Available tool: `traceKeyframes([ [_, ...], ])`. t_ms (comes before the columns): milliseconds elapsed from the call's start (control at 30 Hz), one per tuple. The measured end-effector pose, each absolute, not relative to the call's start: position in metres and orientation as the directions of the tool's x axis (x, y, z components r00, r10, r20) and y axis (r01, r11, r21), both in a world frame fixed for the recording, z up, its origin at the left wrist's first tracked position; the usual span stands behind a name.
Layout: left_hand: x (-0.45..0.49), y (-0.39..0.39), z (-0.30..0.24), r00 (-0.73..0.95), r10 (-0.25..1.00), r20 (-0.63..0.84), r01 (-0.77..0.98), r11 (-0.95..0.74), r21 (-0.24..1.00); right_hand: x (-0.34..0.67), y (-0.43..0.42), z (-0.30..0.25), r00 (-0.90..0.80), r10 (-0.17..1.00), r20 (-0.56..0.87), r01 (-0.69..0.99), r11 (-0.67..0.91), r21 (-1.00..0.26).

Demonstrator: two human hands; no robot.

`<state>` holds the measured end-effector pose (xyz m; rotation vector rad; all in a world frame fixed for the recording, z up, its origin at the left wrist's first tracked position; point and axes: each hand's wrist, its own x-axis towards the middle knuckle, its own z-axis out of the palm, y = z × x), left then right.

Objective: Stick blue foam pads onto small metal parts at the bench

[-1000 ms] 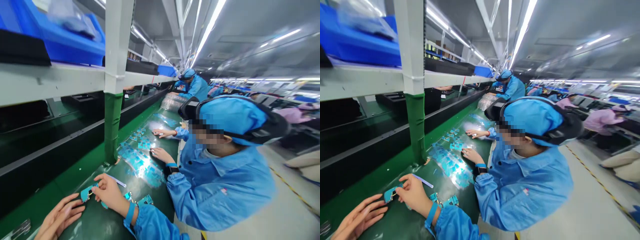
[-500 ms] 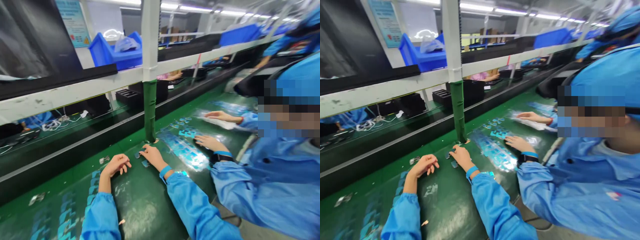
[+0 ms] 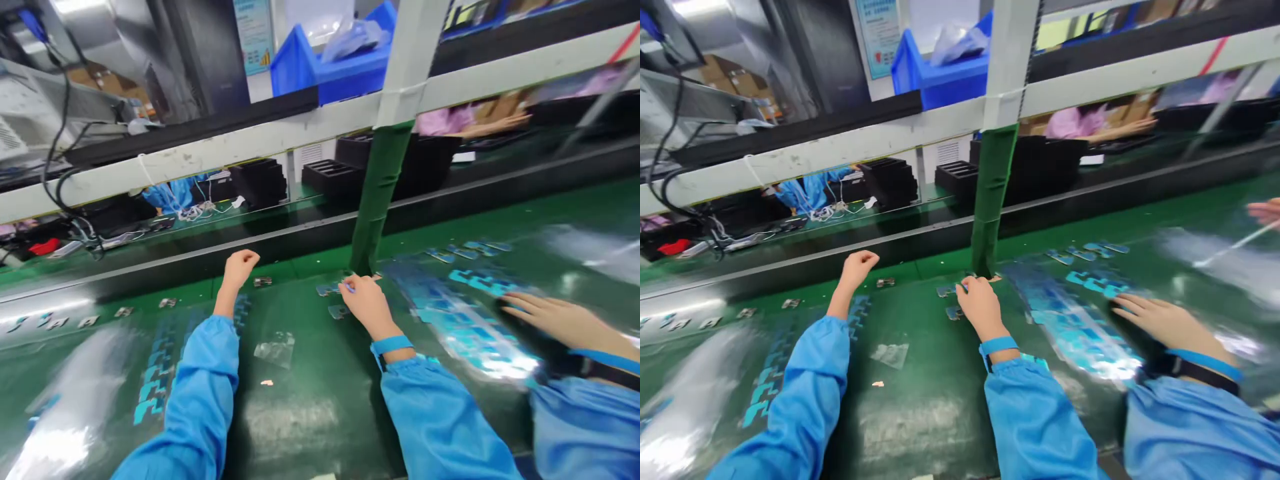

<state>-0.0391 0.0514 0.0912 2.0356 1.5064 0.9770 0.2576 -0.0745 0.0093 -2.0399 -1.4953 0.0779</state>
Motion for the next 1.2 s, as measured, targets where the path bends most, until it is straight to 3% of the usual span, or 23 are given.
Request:
traceKeyframes([
  [100,-0.05,0.065,0.068,0.278,0.952,0.131,0.769,-0.302,0.563,0.232,-0.075,0.005,0.268,0.905,0.331,0.882,-0.093,-0.462],
  [300,-0.049,0.072,0.028,0.286,0.957,-0.056,0.892,-0.245,0.379,0.2,-0.079,0.005,0.004,0.932,0.361,0.892,0.159,-0.422],
  [567,-0.062,0.07,0.044,0.368,0.929,-0.024,0.834,-0.319,0.45,0.159,-0.098,-0.002,-0.396,0.867,0.302,0.777,0.492,-0.393],
  [767,-0.105,-0.047,0.065,0.356,0.933,0.054,0.781,-0.329,0.531,0.161,-0.101,-0.02,-0.507,0.859,0.073,0.794,0.498,-0.348],
  [867,-0.12,-0.133,0.055,0.349,0.931,0.105,0.804,-0.355,0.477,0.166,-0.093,-0.023,-0.476,0.872,0.117,0.787,0.481,-0.386],
  [967,-0.126,-0.19,0.043,0.379,0.924,0.051,0.836,-0.365,0.41,0.17,-0.086,-0.019,-0.372,0.897,0.238,0.763,0.441,-0.473],
  [1033,-0.124,-0.204,0.042,0.388,0.922,-0.021,0.823,-0.336,0.458,0.171,-0.087,-0.012,-0.245,0.93,0.272,0.715,0.364,-0.597],
  [1100,-0.119,-0.203,0.047,0.353,0.933,-0.068,0.76,-0.244,0.602,0.167,-0.093,-0.004,-0.157,0.946,0.284,0.637,0.317,-0.703],
  [1200,-0.112,-0.189,0.06,0.26,0.962,-0.087,0.471,-0.048,0.881,0.146,-0.115,0.005,-0.25,0.876,0.413,0.561,0.479,-0.675],
])
